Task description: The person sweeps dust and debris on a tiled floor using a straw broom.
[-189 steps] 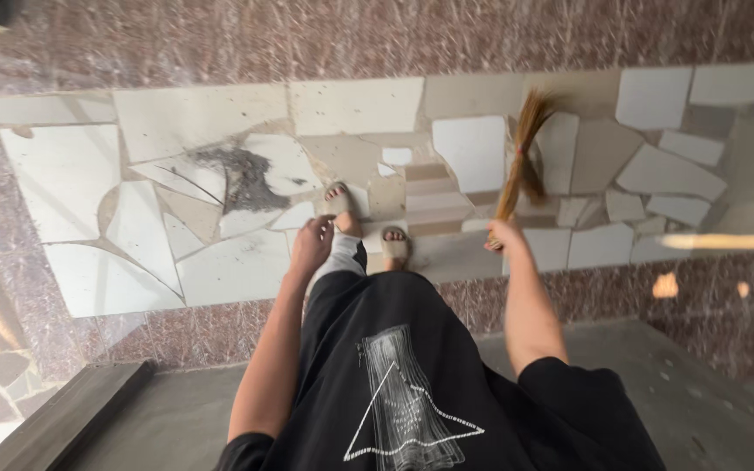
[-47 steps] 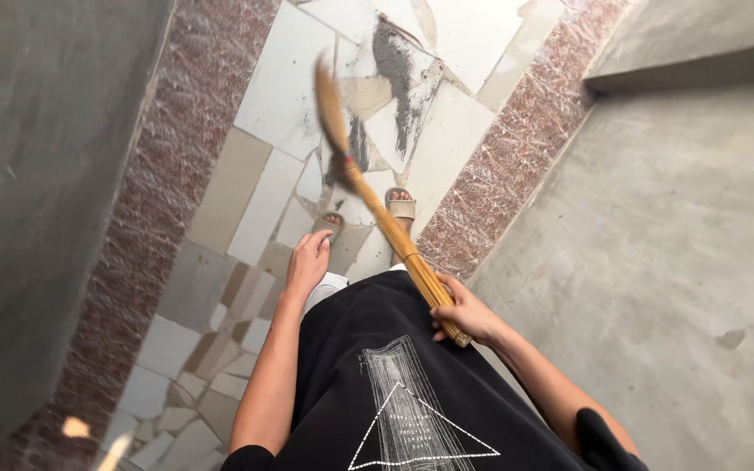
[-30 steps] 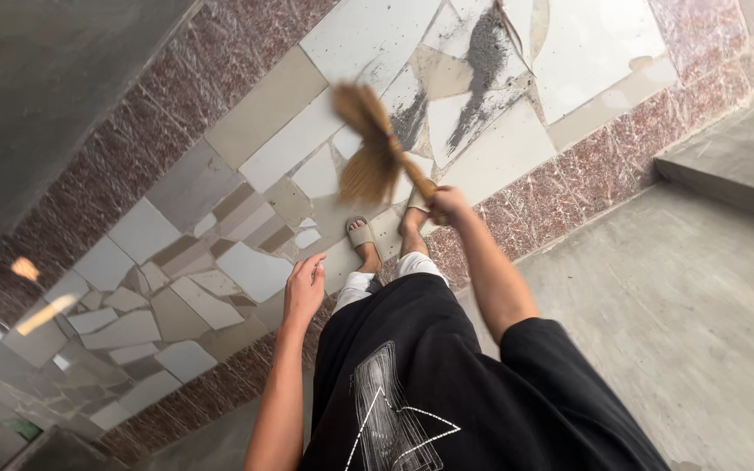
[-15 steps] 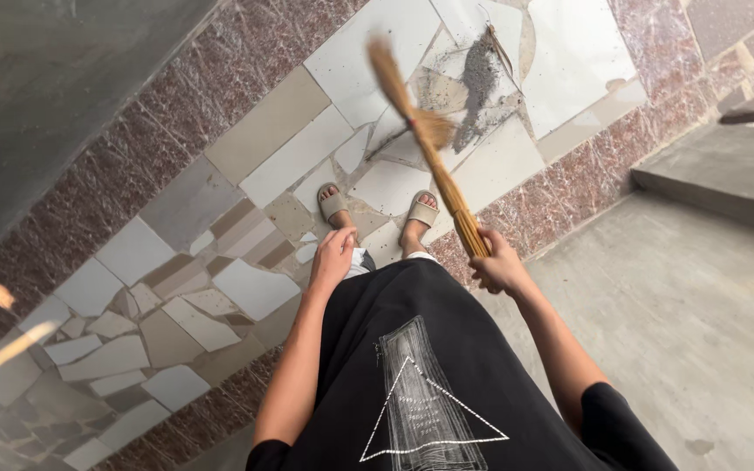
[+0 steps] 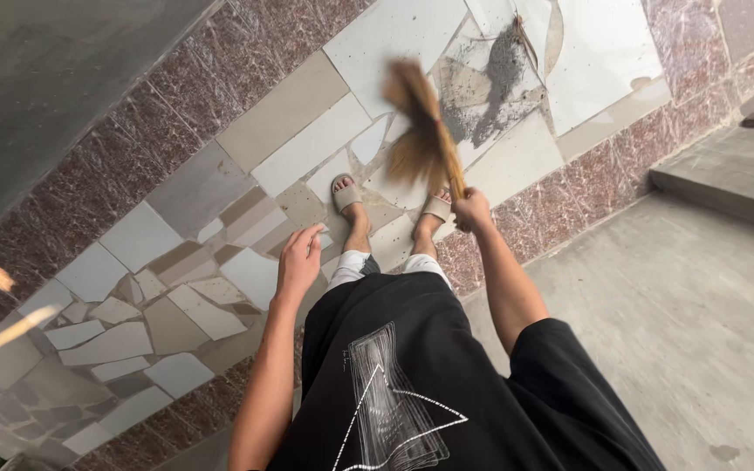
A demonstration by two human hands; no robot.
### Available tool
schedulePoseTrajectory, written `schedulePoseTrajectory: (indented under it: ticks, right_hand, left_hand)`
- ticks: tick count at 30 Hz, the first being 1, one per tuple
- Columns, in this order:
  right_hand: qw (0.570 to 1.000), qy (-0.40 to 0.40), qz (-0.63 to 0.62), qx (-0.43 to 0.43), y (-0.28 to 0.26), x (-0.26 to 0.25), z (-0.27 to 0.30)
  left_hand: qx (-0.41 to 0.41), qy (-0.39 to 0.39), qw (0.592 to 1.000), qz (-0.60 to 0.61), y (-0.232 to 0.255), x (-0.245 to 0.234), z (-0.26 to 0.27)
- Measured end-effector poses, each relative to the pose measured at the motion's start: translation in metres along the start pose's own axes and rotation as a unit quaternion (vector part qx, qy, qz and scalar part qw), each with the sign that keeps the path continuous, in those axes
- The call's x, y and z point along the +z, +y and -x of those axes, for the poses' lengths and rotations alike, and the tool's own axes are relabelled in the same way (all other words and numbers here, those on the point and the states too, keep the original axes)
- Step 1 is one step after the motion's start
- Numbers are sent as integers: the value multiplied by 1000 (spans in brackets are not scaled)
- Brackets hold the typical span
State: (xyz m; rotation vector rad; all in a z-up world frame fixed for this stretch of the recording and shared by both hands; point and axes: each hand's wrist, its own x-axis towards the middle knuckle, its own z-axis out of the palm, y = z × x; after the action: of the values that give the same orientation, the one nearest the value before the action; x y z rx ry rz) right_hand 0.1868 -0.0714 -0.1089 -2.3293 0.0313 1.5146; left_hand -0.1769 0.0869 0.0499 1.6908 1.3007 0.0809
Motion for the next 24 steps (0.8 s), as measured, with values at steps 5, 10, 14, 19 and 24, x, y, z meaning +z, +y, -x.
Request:
schedulePoseTrajectory:
  ticks: [5,10,14,19,24]
  right_hand:
    - [1000,-16,-15,-20,-15,-37,111]
    - [995,-98,-1,-26,-5,-55,210]
    - [981,-181,-38,-55,3,17,159]
    - [988,-121,20,-96,-32,117,32]
    - [996,-10,-82,21,-84,87,-3]
  left_hand:
    - [-20,-6,999,-43,-54,9,18]
    - [-43,-13,999,-6,-41,14,5]
    - [-12,-23,1000,-4,-2,11,-15]
    - [47,-7,999,8,29,0,-27]
    - [76,31,996,26,3,-28,-20]
